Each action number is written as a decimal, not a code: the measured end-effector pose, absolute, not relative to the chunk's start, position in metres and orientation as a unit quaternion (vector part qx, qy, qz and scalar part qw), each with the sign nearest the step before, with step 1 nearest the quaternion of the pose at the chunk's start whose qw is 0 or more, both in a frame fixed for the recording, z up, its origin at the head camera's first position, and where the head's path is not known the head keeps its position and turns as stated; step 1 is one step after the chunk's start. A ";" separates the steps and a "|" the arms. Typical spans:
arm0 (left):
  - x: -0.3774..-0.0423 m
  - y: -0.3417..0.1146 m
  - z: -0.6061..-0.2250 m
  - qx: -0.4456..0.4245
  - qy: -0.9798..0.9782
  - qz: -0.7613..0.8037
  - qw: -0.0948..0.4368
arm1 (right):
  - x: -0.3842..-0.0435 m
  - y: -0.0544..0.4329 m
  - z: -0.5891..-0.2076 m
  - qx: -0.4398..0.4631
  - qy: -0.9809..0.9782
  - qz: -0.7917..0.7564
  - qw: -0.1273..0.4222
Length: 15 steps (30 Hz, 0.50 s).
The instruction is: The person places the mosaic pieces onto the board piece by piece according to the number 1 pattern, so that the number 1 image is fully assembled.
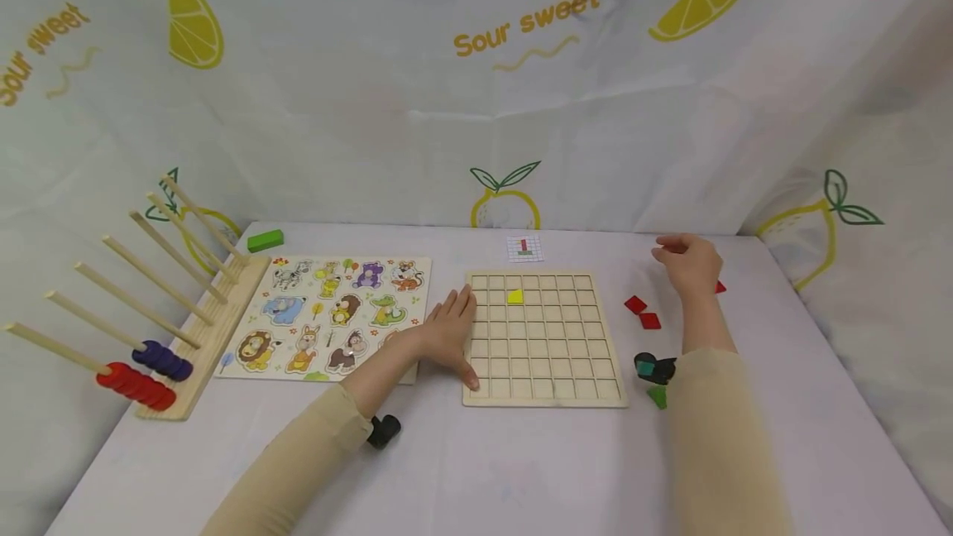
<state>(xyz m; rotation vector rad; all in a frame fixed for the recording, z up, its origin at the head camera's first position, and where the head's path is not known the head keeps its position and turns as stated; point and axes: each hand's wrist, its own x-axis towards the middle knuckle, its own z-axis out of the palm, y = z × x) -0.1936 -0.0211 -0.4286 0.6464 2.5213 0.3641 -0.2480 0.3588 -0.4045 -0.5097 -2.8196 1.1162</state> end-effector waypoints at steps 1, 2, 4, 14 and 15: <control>-0.194 -0.021 -0.429 0.238 0.928 0.135 0.254 | -0.247 0.366 -0.405 -0.181 -0.914 0.360 0.034; -0.194 -0.021 -0.429 0.238 0.927 0.136 0.255 | -0.245 0.373 -0.406 -0.196 -0.911 0.361 0.033; -0.194 -0.021 -0.429 0.237 0.927 0.137 0.257 | -0.241 0.386 -0.407 -0.224 -0.903 0.365 0.030; -0.195 -0.021 -0.431 0.232 0.928 0.139 0.258 | -0.223 0.424 -0.414 -0.247 -0.902 0.353 0.015; -0.195 -0.021 -0.432 0.232 0.928 0.138 0.257 | -0.221 0.427 -0.415 -0.242 -0.906 0.347 0.008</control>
